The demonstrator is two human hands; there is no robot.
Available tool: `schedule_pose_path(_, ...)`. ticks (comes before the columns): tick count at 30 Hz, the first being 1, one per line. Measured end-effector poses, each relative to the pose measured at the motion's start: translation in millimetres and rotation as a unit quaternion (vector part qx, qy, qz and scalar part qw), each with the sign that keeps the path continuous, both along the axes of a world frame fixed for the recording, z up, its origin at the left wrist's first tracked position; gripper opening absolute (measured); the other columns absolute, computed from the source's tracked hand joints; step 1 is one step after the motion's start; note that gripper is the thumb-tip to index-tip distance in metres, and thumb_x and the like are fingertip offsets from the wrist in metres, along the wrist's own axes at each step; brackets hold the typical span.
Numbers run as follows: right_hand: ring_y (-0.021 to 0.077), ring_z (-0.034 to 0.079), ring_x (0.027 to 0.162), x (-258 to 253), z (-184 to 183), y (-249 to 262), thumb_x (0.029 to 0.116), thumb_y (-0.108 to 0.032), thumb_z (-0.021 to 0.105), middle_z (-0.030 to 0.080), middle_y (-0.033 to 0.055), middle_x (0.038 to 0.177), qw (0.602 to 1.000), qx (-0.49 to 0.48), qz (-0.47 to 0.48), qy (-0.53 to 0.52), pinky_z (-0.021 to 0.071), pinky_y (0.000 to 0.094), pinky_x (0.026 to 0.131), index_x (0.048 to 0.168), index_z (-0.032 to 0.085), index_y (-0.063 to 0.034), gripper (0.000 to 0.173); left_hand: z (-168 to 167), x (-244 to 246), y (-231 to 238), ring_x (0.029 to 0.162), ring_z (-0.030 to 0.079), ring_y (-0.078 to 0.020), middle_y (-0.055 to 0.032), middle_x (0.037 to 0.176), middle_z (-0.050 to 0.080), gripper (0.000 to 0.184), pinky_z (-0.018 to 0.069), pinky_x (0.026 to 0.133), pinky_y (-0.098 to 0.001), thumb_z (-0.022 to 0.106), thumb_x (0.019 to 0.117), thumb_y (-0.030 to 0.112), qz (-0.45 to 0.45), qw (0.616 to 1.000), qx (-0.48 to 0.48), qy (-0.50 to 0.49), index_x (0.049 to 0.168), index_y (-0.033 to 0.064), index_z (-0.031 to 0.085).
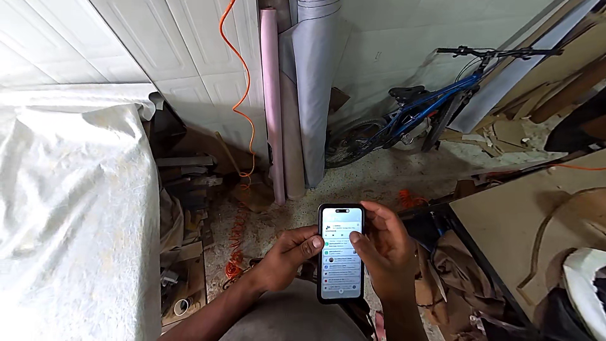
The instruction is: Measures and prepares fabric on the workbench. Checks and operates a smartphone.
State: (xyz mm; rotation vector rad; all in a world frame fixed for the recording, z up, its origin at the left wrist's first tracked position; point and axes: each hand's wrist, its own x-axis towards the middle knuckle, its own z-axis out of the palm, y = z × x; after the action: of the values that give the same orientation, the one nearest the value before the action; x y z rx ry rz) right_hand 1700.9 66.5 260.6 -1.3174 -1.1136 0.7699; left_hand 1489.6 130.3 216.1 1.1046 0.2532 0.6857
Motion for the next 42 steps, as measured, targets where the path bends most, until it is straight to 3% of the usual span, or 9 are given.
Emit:
schedule_pose_path(11, 0.0321, 0.067, 0.109, 5, -9, -16, 0.0908, -0.033, 0.07, 0.067, 0.0168, 0.123, 0.999, 0.003, 0.021, 0.047, 0.0603, 0.0437, 0.09, 0.143, 0.056, -0.0099, 0.059, -2, 1, -5, 0.102, 0.071, -0.0226, -0.0162, 0.113, 0.071, 0.037, 0.06, 0.091, -0.0406, 0.045, 0.1111, 0.028, -0.001, 1.0, -0.024, -0.009, 0.126, 0.001, 0.065)
schedule_pose_path(33, 0.0328, 0.069, 0.104, -1, -14, -28, 0.0904, -0.028, 0.073, 0.068, 0.0168, 0.119, 0.998, -0.013, 0.009, 0.063, 0.0625, 0.0435, 0.086, 0.145, 0.053, -0.0126, 0.061, -7, 3, -6, 0.101, 0.071, -0.0233, -0.0172, 0.114, 0.07, 0.037, 0.0601, 0.091, -0.0418, 0.045, 0.1108, 0.028, -0.015, 0.999, -0.039, -0.003, 0.129, 0.0022, 0.064)
schedule_pose_path(39, 0.0306, 0.068, 0.105, 0, -16, -26, 0.0985, -0.029, 0.059, 0.067, 0.0178, 0.121, 0.997, 0.003, 0.028, 0.066, 0.0614, 0.0424, 0.085, 0.145, 0.053, -0.0085, 0.051, -7, -1, -8, 0.101, 0.071, -0.023, -0.0169, 0.115, 0.07, 0.037, 0.06, 0.091, -0.0414, 0.045, 0.1107, 0.03, -0.008, 0.999, -0.045, -0.007, 0.129, 0.0032, 0.065)
schedule_pose_path(42, 0.0309, 0.068, 0.105, 0, -17, -26, 0.0994, -0.032, 0.059, 0.066, 0.0182, 0.121, 0.997, 0.009, 0.036, 0.067, 0.0617, 0.0428, 0.086, 0.145, 0.052, -0.0078, 0.052, -8, -2, -8, 0.101, 0.071, -0.0228, -0.0168, 0.115, 0.07, 0.037, 0.06, 0.09, -0.0409, 0.046, 0.1105, 0.03, -0.011, 0.999, -0.051, -0.009, 0.129, 0.0038, 0.065)
